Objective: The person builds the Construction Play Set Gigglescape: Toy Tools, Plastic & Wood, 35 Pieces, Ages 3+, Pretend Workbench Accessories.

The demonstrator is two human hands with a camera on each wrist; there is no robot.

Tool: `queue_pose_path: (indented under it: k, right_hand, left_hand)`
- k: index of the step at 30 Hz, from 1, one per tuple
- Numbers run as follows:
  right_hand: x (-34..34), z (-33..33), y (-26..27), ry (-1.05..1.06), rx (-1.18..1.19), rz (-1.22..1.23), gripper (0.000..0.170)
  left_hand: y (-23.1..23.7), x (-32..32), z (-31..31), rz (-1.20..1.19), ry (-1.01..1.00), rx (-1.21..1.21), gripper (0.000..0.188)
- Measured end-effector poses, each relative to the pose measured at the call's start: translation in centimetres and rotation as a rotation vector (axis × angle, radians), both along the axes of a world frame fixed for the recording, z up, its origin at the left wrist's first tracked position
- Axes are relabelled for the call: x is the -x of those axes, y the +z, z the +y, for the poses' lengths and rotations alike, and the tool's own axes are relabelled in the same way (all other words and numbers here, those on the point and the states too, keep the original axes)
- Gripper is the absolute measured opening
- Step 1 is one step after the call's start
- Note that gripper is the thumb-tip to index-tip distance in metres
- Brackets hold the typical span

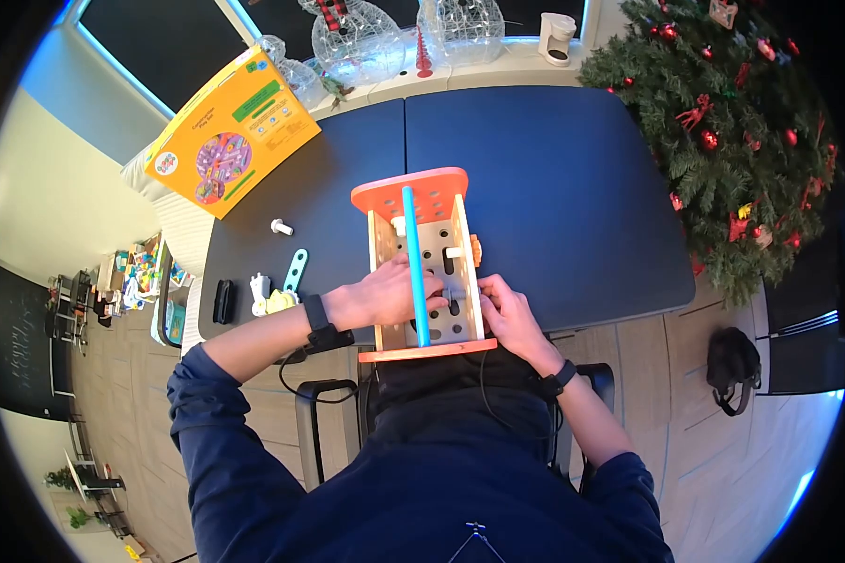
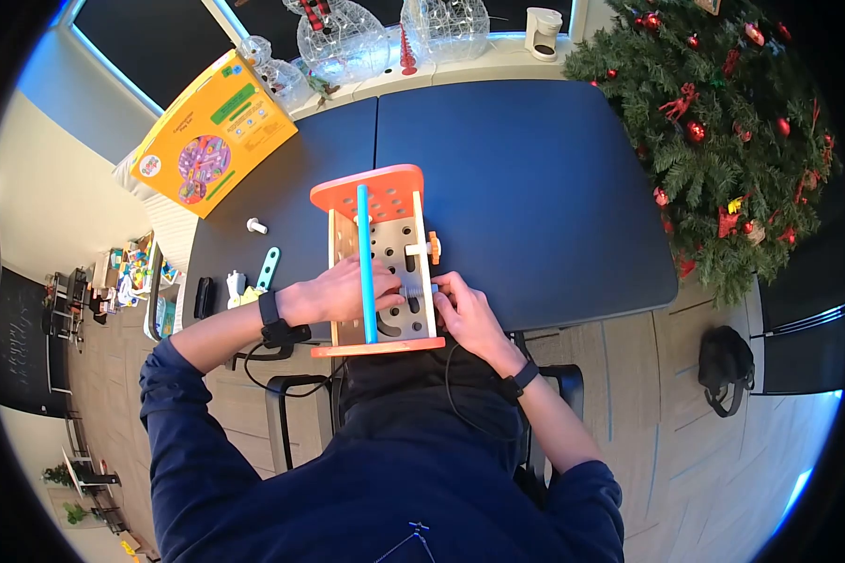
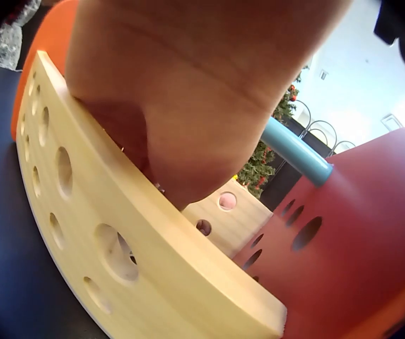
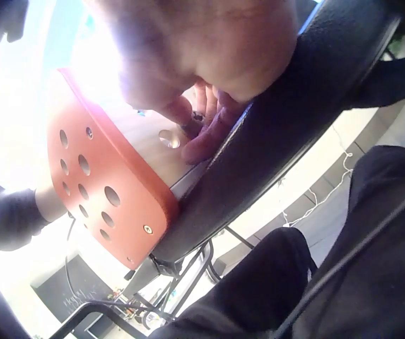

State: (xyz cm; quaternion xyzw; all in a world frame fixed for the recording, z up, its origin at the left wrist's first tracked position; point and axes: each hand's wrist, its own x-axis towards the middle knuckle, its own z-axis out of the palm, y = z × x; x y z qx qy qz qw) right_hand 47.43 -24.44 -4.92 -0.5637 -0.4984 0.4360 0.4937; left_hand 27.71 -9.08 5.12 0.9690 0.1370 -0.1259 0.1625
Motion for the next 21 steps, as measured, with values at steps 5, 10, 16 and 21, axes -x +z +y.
queue_pose_path:
  k: [5, 10, 16, 21]
  right_hand:
    - [-0.1, 0.1, 0.0, 0.008, -0.01, -0.015, 0.018]
    - [-0.3, 0.1, 0.3, 0.015, -0.017, -0.039, 0.018]
    - [-0.3, 0.1, 0.9, 0.036, 0.012, -0.031, 0.019]
    - [-0.2, 0.1, 0.9, 0.027, 0.035, -0.027, 0.021]
  left_hand:
    - [0.9, -0.1, -0.4, -0.043, 0.023, 0.018, 0.036]
    - [1.1, -0.2, -0.7, -0.003, 0.085, 0.025, 0.033]
    - [-0.4, 0.1, -0.2, -0.078, 0.036, 0.033, 0.031]
    - [-0.3, -0.5, 0.0, -0.063, 0.03, 0.039, 0.031]
